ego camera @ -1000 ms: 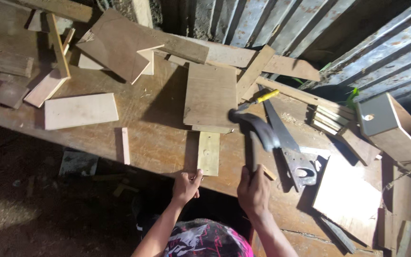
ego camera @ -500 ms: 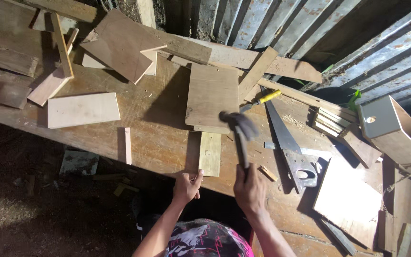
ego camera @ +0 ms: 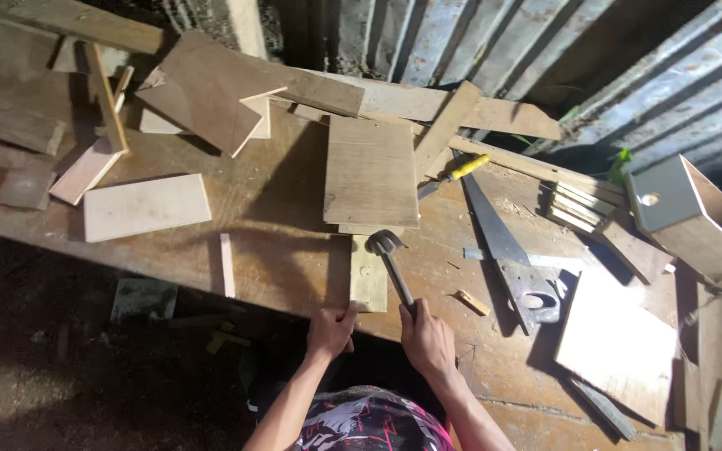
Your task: The person assembles a small wooden structure by hammering nails into wooden pieces on a workbench. They repeatedly position pieces, insert nails, and strike them with a hammer, occasionally adjusting the wood to align components.
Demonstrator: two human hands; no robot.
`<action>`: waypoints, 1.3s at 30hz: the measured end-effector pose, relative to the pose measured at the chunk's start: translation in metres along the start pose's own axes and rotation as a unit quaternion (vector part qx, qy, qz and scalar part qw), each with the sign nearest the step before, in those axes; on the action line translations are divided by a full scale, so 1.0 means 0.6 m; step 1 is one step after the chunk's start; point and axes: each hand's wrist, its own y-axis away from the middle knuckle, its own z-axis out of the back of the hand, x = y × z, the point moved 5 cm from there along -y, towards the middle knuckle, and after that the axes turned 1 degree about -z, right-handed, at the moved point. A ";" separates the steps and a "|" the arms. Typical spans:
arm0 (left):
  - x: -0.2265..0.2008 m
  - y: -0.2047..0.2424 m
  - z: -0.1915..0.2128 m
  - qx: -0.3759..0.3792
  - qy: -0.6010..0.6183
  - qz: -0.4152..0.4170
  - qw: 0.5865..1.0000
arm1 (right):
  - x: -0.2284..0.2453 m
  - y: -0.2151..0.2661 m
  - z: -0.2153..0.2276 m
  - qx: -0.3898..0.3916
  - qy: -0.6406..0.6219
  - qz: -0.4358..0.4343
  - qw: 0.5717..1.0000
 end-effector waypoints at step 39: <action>-0.209 -0.059 -0.021 -0.073 -0.144 -0.048 0.986 | -0.223 0.034 0.042 0.032 0.097 -0.179 0.978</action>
